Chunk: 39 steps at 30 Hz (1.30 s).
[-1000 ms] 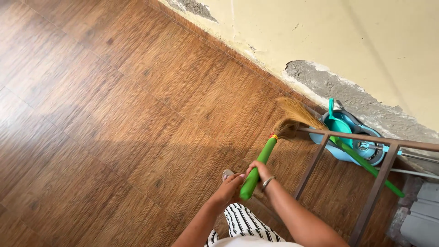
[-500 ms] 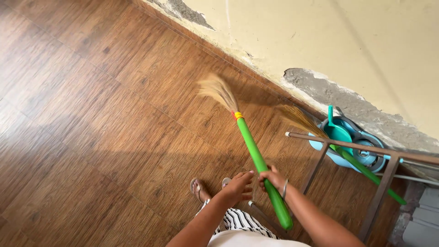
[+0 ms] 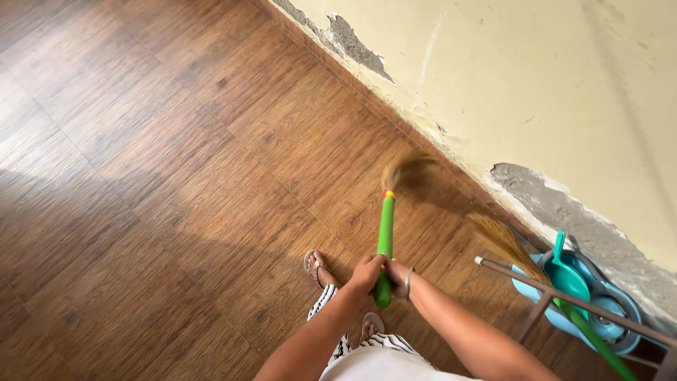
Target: Sweeping the floor of a balcony area and rearranging shoes during the cleaning process.
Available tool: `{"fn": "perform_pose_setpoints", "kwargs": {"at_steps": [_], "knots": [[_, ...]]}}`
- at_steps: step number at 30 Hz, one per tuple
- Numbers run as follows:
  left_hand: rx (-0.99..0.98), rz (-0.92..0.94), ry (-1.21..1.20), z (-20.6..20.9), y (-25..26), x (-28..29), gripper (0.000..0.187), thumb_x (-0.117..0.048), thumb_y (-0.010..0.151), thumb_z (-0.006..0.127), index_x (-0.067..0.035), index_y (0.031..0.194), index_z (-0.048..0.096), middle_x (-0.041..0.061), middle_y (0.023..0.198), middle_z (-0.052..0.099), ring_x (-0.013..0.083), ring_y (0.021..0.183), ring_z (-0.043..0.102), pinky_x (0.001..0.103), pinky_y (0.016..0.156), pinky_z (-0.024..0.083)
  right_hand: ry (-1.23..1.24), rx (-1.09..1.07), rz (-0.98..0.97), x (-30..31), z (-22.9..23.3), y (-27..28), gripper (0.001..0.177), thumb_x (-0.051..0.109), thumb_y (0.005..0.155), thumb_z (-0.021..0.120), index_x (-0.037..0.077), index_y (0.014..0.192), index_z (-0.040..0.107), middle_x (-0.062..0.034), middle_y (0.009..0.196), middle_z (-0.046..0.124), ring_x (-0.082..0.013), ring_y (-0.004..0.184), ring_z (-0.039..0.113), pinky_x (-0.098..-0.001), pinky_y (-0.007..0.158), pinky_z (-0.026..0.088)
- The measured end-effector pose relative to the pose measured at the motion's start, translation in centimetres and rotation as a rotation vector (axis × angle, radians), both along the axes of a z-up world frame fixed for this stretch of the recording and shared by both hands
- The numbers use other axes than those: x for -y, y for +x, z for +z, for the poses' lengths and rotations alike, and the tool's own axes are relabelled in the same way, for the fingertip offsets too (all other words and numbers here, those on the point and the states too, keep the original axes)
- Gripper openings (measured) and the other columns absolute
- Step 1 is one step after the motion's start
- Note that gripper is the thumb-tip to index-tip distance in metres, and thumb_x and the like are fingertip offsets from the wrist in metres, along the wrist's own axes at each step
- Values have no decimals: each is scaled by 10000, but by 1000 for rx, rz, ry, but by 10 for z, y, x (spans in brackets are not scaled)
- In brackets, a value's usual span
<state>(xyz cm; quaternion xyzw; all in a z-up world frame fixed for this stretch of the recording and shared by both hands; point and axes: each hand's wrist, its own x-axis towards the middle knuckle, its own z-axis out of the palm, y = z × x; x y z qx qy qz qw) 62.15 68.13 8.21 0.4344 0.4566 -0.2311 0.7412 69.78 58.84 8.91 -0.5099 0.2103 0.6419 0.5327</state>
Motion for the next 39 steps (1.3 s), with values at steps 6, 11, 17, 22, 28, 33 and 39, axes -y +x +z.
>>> {"fn": "perform_pose_setpoints", "kwargs": {"at_steps": [6,11,17,22,28,33,39], "knots": [[27,161,-36,-7,39,-95,596,-407,895,662,-207,1433,502,57,1226,610,205,1052,581,421,835,547,-162,310,268,-104,-66,99,826,75,775,756,99,1447,277,-216,815,625,-332,604,641,-500,487,546],[45,69,-112,-2,69,-119,641,-435,906,668,-187,1463,470,32,1350,546,224,1155,538,426,909,537,-344,634,423,-89,-22,132,938,14,726,752,184,1498,246,-171,786,652,-246,544,603,-443,463,517],[48,4,-178,20,79,-130,577,-433,960,619,-172,1453,470,66,1368,528,231,1176,529,434,975,519,-452,607,442,-86,-61,149,765,34,752,731,100,1404,336,-147,766,652,-238,542,633,-438,479,561],[1,24,-158,21,86,-130,509,-426,968,595,-161,1399,540,90,1304,551,233,1165,552,419,983,531,-470,548,639,-106,-116,148,723,62,813,729,31,1376,276,-183,801,674,-279,613,687,-462,530,600],[-122,161,-103,20,110,-117,504,-433,914,607,-178,1342,530,76,1241,640,220,1101,616,413,885,482,-268,495,726,-103,-217,157,819,400,702,865,44,1245,367,-173,803,599,-289,668,631,-413,517,535],[-26,259,-26,27,146,-104,563,-460,895,630,-144,1354,547,116,1321,616,264,1197,593,419,877,518,-47,863,1162,-123,-68,211,659,88,818,762,155,1314,333,-123,780,633,-220,551,613,-407,451,514],[-20,429,-47,9,148,-75,667,-468,908,658,-62,1418,517,142,1460,503,267,1275,530,419,925,525,-341,667,989,-130,-55,238,551,105,902,685,94,1322,329,-190,803,631,-233,504,574,-428,433,504]]}}
